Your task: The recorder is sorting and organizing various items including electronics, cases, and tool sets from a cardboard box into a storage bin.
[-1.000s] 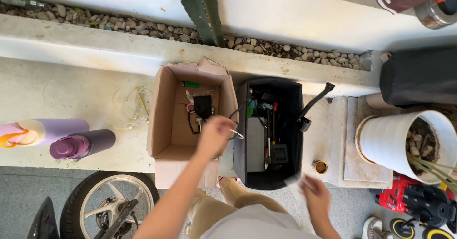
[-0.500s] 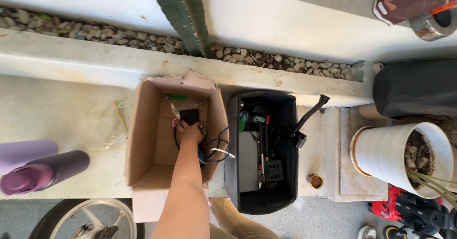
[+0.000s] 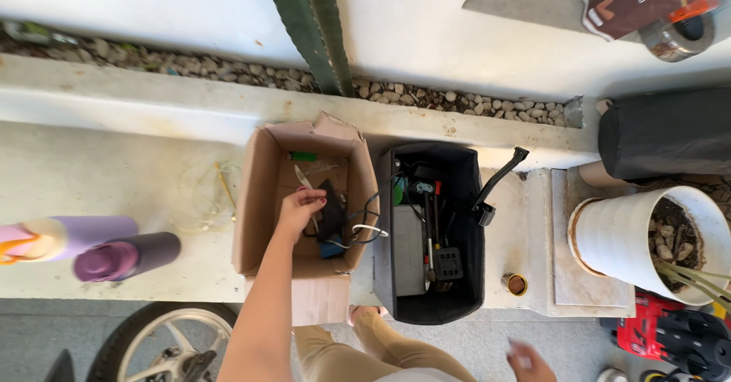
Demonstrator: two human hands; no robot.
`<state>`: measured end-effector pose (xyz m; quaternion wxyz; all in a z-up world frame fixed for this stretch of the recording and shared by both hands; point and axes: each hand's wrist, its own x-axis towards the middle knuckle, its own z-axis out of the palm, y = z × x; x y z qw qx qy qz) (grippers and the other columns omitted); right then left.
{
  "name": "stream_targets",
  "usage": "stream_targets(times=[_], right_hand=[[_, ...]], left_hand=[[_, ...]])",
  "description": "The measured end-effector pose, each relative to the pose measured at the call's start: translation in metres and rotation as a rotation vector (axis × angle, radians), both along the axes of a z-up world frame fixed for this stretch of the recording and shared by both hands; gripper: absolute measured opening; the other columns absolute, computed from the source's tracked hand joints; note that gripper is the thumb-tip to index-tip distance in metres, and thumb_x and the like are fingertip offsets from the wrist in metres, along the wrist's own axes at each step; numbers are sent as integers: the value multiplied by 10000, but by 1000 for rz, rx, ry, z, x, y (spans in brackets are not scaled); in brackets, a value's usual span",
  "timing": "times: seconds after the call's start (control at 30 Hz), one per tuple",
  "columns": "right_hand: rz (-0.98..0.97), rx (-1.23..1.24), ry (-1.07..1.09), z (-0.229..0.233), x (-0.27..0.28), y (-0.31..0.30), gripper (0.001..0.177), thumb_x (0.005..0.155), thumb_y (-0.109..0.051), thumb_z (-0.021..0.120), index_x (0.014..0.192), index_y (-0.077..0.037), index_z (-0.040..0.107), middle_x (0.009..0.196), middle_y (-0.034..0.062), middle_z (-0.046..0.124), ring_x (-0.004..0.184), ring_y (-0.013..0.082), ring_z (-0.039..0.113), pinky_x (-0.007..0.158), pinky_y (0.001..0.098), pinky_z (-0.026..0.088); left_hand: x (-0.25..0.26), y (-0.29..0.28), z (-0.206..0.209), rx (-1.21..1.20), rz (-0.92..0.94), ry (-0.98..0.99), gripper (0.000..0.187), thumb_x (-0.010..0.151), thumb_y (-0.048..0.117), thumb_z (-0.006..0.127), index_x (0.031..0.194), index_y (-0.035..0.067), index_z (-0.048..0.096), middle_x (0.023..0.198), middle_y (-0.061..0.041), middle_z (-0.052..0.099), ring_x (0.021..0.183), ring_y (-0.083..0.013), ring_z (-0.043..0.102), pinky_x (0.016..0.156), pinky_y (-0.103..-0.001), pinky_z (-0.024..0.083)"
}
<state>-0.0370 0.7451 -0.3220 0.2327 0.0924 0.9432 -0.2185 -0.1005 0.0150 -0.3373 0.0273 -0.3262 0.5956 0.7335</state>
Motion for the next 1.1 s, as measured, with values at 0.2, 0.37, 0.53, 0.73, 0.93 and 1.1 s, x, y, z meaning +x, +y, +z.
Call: stream_targets(times=[0.2, 0.37, 0.53, 0.73, 0.93, 1.1], right_hand=[[185, -712, 81, 200, -84, -297, 375, 951, -96, 640, 1325, -71, 662, 1295, 49, 708, 1168, 129, 661, 1009, 304, 521], [379, -1226, -142, 347, -110, -456, 791, 869, -1, 653, 1560, -185, 315, 1511, 34, 479, 1374, 173, 517, 1067, 363, 495], [415, -1424, -344, 359, -110, -510, 676, 903, 16, 710, 1528, -87, 477, 1373, 99, 603, 1237, 200, 611, 1047, 386, 540], [29, -1563, -419, 349, -94, -523, 533, 858, 45, 718, 1372, -32, 601, 1124, 66, 730, 1001, 153, 711, 881, 312, 597], [-47, -1417, -309, 330, -87, -518, 303, 866, 34, 762, 1168, 5, 753, 951, 72, 761, 825, 126, 707, 736, 254, 576], [3, -1398, -184, 333, -80, -515, 136, 893, 16, 761, 1029, 6, 766, 887, 84, 758, 775, 136, 699, 689, 266, 564]], left_hand=[[25, 18, 235, 812, 158, 334, 496, 923, 39, 563, 1412, -45, 562, 1173, -95, 741, 986, -165, 705, 823, -277, 600], [46, 38, 307, 1154, 73, 413, 433, 943, 51, 545, 1362, -58, 562, 1149, -164, 740, 950, -223, 747, 827, -320, 621], [71, 40, 272, 1415, -10, 483, 331, 1036, 24, 556, 1342, -102, 554, 1174, -222, 713, 977, -284, 752, 833, -354, 629], [105, 35, 330, 1052, 180, 407, 386, 986, 162, 562, 1339, 8, 573, 1303, -164, 658, 1128, -280, 688, 952, -420, 607], [118, 23, 354, 829, 73, 284, 400, 944, 241, 593, 1300, 58, 610, 1223, -92, 695, 1050, -202, 724, 908, -372, 614], [114, 32, 322, 525, -29, 281, 300, 1017, 230, 672, 1243, 33, 659, 1120, -67, 661, 990, -147, 670, 901, -335, 614]])
